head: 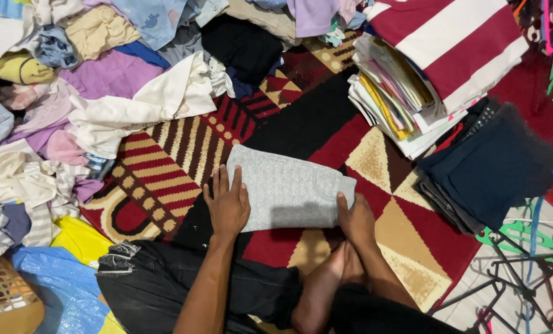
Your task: The person is sitting on the floor and folding various items of clothing from a large pile and stacking them neatly.
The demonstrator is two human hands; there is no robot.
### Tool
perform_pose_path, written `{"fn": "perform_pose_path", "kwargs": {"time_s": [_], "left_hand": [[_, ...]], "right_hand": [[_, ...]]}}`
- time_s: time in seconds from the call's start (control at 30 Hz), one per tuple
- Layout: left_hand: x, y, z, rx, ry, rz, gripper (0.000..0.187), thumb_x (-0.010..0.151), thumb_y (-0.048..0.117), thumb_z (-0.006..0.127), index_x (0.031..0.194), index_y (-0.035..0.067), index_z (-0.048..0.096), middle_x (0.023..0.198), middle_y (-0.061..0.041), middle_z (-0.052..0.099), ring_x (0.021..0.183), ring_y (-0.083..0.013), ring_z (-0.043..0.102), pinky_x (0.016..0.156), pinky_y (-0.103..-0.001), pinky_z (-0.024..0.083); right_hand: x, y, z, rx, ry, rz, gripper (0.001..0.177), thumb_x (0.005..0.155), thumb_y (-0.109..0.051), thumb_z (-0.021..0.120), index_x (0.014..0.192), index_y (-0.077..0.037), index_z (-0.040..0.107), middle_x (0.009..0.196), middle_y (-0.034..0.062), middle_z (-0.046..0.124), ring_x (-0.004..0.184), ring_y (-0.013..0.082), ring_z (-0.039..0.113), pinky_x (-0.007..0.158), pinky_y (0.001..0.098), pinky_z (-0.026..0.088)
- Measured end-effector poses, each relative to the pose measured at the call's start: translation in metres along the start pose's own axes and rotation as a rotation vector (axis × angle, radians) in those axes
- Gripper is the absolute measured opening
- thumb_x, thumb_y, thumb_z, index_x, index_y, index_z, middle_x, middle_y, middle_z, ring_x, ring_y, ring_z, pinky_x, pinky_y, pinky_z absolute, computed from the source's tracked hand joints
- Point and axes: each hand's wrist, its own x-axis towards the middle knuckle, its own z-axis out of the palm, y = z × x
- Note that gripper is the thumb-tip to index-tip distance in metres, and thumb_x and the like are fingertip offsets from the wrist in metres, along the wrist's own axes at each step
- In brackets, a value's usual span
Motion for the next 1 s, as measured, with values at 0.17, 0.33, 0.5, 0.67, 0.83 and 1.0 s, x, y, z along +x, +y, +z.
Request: {"fn": "perform_pose_path", "kwargs": {"time_s": [0.17, 0.33, 0.5, 0.67, 0.83, 1.0], "left_hand": [[0.000, 0.000, 0.000, -0.011, 0.020, 0.003, 0.060, 0.131, 0.039, 0.042, 0.189, 0.027, 0.053, 0.192, -0.023, 0.048, 0.182, -0.0431, 0.038, 0.141, -0.079, 0.024], [-0.001, 0.000, 0.000, -0.004, 0.034, 0.006, 0.060, 0.131, 0.039, 0.044, 0.189, 0.028, 0.054, 0.191, -0.023, 0.050, 0.181, -0.0431, 0.039, 0.140, -0.079, 0.025], [-0.001, 0.001, -0.003, -0.073, 0.017, 0.002, 0.059, 0.131, 0.040, 0.045, 0.187, 0.026, 0.057, 0.192, -0.023, 0.050, 0.182, -0.0443, 0.038, 0.141, -0.080, 0.023], [-0.001, 0.000, -0.004, -0.153, 0.032, -0.029, 0.057, 0.131, 0.041, 0.048, 0.184, 0.024, 0.062, 0.193, -0.024, 0.050, 0.181, -0.0467, 0.040, 0.141, -0.082, 0.021], [0.001, 0.010, -0.015, -0.161, -0.016, -0.064, 0.058, 0.130, 0.041, 0.046, 0.184, 0.026, 0.061, 0.193, -0.023, 0.050, 0.182, -0.0460, 0.039, 0.143, -0.080, 0.018], [0.001, 0.005, -0.012, -0.163, -0.034, -0.078, 0.060, 0.130, 0.044, 0.045, 0.185, 0.027, 0.060, 0.194, -0.022, 0.048, 0.184, -0.0448, 0.037, 0.145, -0.079, 0.016]], "right_hand": [[-0.021, -0.014, -0.014, 0.104, -0.023, -0.060, 0.074, 0.120, -0.073, 0.067, 0.148, -0.004, 0.069, 0.134, 0.0311, 0.074, 0.133, 0.0590, 0.075, 0.115, 0.0684, 0.057], [-0.026, -0.023, -0.022, 0.233, -0.081, 0.041, 0.074, 0.118, -0.078, 0.062, 0.156, -0.015, 0.061, 0.125, 0.0346, 0.081, 0.131, 0.0593, 0.078, 0.112, 0.0700, 0.060], [-0.014, -0.030, -0.034, 0.560, -0.179, 0.165, 0.090, 0.102, -0.066, 0.097, 0.166, -0.010, 0.066, 0.139, 0.0302, 0.082, 0.134, 0.0437, 0.080, 0.110, 0.0560, 0.064], [-0.012, -0.037, -0.041, 1.027, -0.399, 0.291, 0.103, 0.094, -0.043, 0.106, 0.173, 0.003, 0.060, 0.150, 0.0324, 0.080, 0.135, 0.0450, 0.079, 0.109, 0.0597, 0.066], [-0.015, -0.038, -0.044, 1.234, -0.419, 0.331, 0.062, 0.100, -0.036, 0.102, 0.146, -0.001, 0.080, 0.122, 0.0223, 0.092, 0.104, 0.0347, 0.090, 0.092, 0.0525, 0.073], [-0.017, -0.039, -0.050, 1.225, -0.456, 0.347, 0.052, 0.099, -0.031, 0.101, 0.140, -0.003, 0.085, 0.116, 0.0167, 0.094, 0.100, 0.0296, 0.090, 0.089, 0.0464, 0.072]]}}
